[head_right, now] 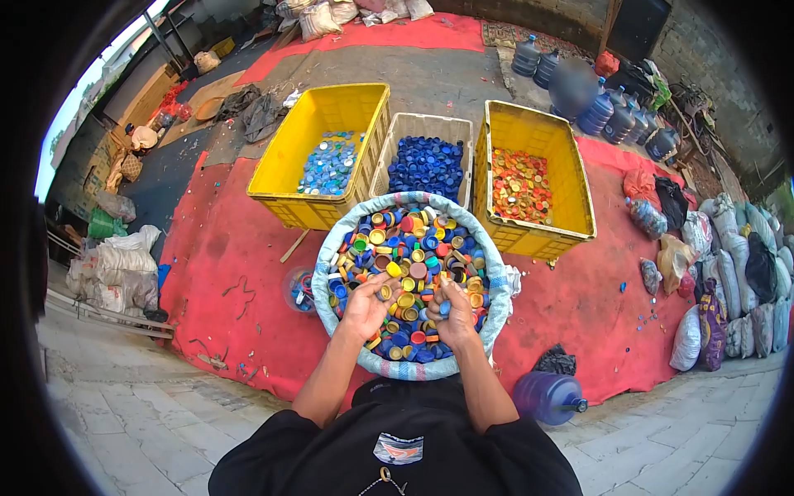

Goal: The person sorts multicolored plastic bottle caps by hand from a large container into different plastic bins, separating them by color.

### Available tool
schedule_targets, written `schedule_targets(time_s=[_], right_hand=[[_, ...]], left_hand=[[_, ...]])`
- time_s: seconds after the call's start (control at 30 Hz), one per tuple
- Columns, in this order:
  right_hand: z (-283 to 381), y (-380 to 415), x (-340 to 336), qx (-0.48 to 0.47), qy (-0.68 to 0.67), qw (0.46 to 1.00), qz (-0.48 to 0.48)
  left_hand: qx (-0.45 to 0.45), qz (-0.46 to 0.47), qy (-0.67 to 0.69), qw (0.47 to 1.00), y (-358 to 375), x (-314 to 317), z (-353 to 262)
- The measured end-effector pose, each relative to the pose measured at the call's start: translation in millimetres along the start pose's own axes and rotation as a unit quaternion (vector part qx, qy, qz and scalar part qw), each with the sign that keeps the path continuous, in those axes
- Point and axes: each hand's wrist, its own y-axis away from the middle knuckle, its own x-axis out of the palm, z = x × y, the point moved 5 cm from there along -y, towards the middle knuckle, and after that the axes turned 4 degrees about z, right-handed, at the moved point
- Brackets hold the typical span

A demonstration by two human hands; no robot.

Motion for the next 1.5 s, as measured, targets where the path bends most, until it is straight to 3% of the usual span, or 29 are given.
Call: schedule_targets(time_s=[0.03, 0.07, 0.1, 0.17, 0.37, 0.6, 0.8, 0.9, 1.0, 1.1, 1.2, 1.27, 1.33, 1.37, 1.5], right_hand=[[-5.8, -1.0, -5.4, -0.01, 0.055, 0.998, 0.009], [-6.3, -1.6, -5.9, -0.067, 0.207, 0.976, 0.021], [-6.9, -0.7, -0.3, -0.123, 0.354, 0.927, 0.032], [-6.2, 5.9, 13.2, -0.219, 0.592, 0.773, 0.068], [-14.8, 15.9, 27.5, -0.276, 0.651, 0.702, 0.082], [-28.0, 21.0, 21.1, -0.383, 0.665, 0.64, 0.044], [-38.9, 26.7, 21.3, -0.388, 0.719, 0.576, 0.03], [-41.4, 24.8, 20.2, -0.401, 0.714, 0.572, 0.036], [-38.3, 22.8, 23.4, -0.377, 0.684, 0.622, 0.058], [-30.6, 19.8, 18.9, -0.371, 0.672, 0.637, 0.075], [-15.5, 14.4, 2.2, -0.324, 0.604, 0.728, -0.017], [-6.4, 7.7, -11.0, -0.267, 0.487, 0.829, -0.067], [-1.2, 6.3, -20.2, -0.113, 0.302, 0.944, -0.07], [-1.6, 2.1, -30.2, -0.083, 0.219, 0.971, -0.045], [-1.3, 7.6, -38.9, -0.032, 0.083, 0.996, -0.032]], left_hand=[[-0.003, -0.004, 0.004, 1.0, 2.4, 2.4, 1.6], [-0.004, -0.008, 0.008, 1.0, 4.6, 5.7, 3.5], [-0.006, -0.011, 0.013, 1.0, 6.6, 8.8, 4.5], [-0.028, 0.003, 0.015, 1.0, 12.9, 13.9, 9.6], [-0.05, 0.032, 0.018, 0.998, 16.0, 5.2, 34.3], [-0.021, -0.008, 0.019, 1.0, 21.6, 3.2, 37.7], [-0.018, -0.053, 0.035, 0.998, 24.3, 0.8, 39.9], [-0.011, -0.059, 0.049, 0.997, 19.0, -12.7, 43.9], [0.015, -0.066, 0.077, 0.995, 20.5, -18.0, 42.8], [0.015, -0.081, 0.083, 0.993, 25.6, -20.8, 29.0], [0.058, -0.085, 0.061, 0.993, 34.5, -28.2, 5.6], [0.097, -0.116, -0.001, 0.989, 42.8, -31.8, -18.0], [0.141, -0.164, -0.066, 0.974, 47.0, -49.3, -36.7], [0.157, -0.186, -0.095, 0.965, 49.3, -57.7, -46.1], [0.186, -0.238, -0.211, 0.93, 53.1, -88.4, -75.8]])
